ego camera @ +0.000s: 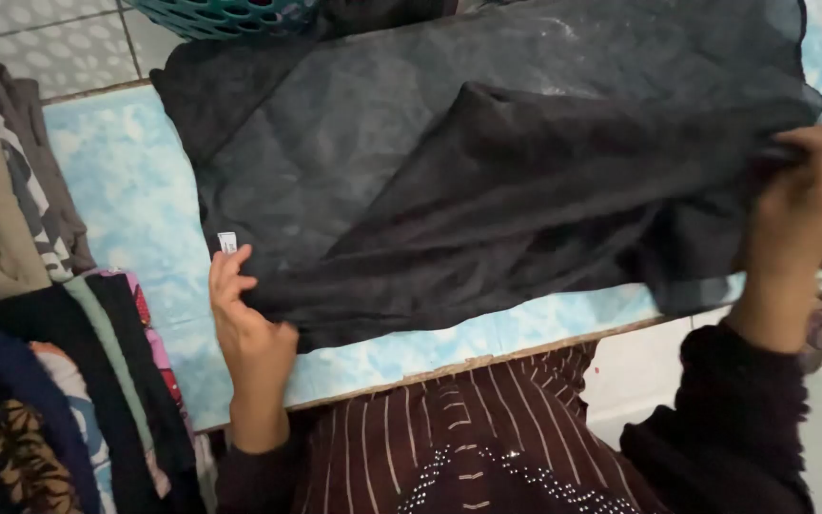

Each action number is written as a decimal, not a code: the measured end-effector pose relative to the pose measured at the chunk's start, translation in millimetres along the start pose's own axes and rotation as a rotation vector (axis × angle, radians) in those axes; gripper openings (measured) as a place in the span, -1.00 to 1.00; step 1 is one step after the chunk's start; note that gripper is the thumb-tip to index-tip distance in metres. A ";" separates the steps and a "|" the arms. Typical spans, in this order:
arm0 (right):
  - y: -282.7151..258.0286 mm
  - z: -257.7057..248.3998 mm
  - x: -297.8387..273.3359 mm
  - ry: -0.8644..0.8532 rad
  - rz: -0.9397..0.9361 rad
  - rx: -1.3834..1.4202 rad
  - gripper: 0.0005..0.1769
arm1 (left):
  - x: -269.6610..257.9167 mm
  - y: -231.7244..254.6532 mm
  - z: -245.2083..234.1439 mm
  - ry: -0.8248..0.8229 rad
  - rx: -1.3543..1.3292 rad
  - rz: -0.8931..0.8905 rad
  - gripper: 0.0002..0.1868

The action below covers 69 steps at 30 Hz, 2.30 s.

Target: Folding a black headscarf and organizing various items into a storage bin.

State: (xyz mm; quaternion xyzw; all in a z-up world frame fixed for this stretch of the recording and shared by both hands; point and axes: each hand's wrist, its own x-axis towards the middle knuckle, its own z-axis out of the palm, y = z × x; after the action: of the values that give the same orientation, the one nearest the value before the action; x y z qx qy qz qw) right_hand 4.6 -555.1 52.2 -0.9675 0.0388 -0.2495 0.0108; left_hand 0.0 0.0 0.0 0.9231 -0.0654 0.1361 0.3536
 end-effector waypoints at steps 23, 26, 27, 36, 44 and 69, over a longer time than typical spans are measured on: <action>17.1 36.6 -41.8 -0.220 -0.193 0.134 -0.56 | 16.6 9.6 -19.5 -0.313 0.069 -0.039 -0.51; 56.9 73.7 -62.2 -0.302 -0.181 0.194 -0.53 | 11.6 0.8 -26.5 -0.421 0.074 0.033 -0.33; 71.3 85.6 -73.3 -0.380 -0.170 0.192 -0.49 | 6.3 -3.8 -29.8 -0.489 0.089 0.094 -0.15; 5.8 48.0 -90.7 -0.503 -0.260 0.070 -0.43 | -43.8 -20.1 -57.7 -0.701 0.250 -0.188 -0.13; -15.0 28.5 -124.9 -0.552 -0.304 0.089 -0.45 | -36.9 25.0 -111.1 -1.011 0.291 -0.489 -0.16; -41.4 20.6 -103.6 -0.467 -0.251 0.220 -0.42 | 245.1 10.5 112.9 -0.236 0.440 0.345 -0.54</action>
State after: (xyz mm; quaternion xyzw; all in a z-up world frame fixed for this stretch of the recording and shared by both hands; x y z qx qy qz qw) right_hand -72.9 -505.5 -14.0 -0.9891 -0.1118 -0.0219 0.0934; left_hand 254.7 -89.5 -0.9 0.9623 -0.2307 0.0967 0.1065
